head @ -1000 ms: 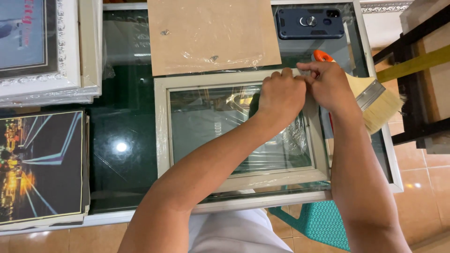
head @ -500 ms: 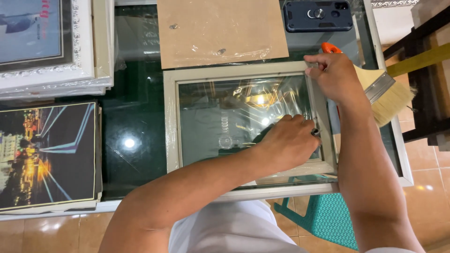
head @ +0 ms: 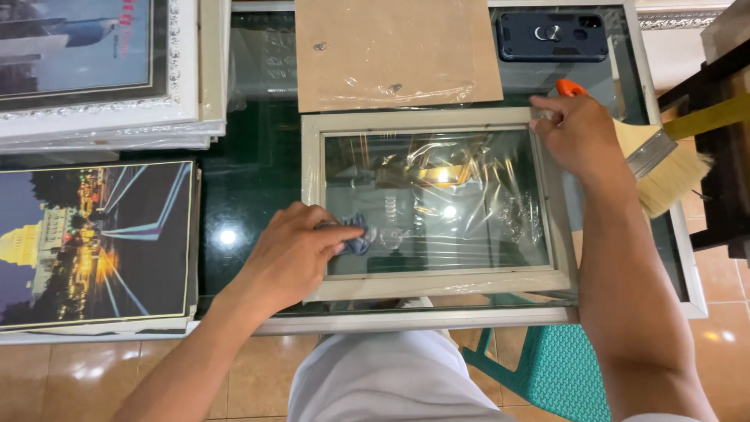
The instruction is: Cleaning and preparing the glass of a picture frame using a cloth and a brush.
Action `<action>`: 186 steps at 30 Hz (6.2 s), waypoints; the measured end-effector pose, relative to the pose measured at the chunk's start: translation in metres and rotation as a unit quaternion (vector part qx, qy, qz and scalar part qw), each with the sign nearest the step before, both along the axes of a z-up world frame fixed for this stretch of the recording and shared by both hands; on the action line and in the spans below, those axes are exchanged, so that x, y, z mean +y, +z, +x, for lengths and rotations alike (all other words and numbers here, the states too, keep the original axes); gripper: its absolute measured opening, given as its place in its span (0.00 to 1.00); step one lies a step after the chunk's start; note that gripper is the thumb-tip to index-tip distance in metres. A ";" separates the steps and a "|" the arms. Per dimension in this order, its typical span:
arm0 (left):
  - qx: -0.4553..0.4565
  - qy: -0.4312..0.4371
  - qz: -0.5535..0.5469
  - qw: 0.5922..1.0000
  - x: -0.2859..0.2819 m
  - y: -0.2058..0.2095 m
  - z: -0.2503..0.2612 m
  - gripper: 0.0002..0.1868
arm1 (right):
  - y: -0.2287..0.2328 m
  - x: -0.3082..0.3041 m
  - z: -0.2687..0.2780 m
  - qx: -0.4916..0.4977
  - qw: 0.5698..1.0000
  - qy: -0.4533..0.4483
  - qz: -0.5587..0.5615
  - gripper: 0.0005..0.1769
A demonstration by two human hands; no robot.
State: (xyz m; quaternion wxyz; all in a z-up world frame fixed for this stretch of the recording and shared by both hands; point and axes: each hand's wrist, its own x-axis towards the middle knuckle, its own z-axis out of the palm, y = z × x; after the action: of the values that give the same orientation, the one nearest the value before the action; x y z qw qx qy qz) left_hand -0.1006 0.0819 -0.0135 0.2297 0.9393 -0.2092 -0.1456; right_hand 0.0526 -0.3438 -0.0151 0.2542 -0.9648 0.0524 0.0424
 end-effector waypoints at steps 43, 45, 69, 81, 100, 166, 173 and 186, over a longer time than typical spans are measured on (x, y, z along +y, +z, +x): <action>-0.237 0.277 -0.117 0.924 0.019 -0.075 0.142 0.09 | -0.041 0.255 -0.024 -0.206 0.931 0.283 -0.101 0.16; -0.231 0.286 -0.116 0.923 0.018 -0.073 0.144 0.08 | -0.034 0.245 -0.022 -0.228 0.891 0.386 -0.066 0.15; -0.167 0.273 -0.094 0.943 0.009 -0.045 0.135 0.14 | 0.007 0.082 -0.154 -0.188 0.870 0.440 -0.120 0.23; -0.181 0.268 -0.097 0.941 0.012 -0.051 0.137 0.15 | 0.024 0.152 -0.140 -0.087 0.953 0.186 0.224 0.23; -0.188 0.283 -0.087 0.936 0.011 -0.056 0.134 0.13 | 0.018 0.196 -0.113 -0.026 0.962 0.071 0.264 0.19; -0.212 0.268 -0.080 0.936 0.011 -0.055 0.141 0.08 | 0.072 0.077 -0.164 0.258 0.944 -0.015 -0.204 0.23; -0.210 0.285 -0.071 0.933 0.009 -0.059 0.141 0.08 | 0.019 0.081 -0.154 0.147 0.970 -0.116 -0.157 0.22; -0.176 0.301 -0.065 0.935 0.011 -0.063 0.141 0.09 | 0.020 0.202 -0.141 -0.078 0.982 0.055 0.162 0.11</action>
State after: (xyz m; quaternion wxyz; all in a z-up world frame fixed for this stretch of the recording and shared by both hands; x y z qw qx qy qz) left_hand 0.0406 0.0926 -0.0763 0.2830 0.9519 0.0371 0.1116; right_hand -0.0886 -0.1420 0.0047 0.4079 -0.9125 -0.0278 -0.0111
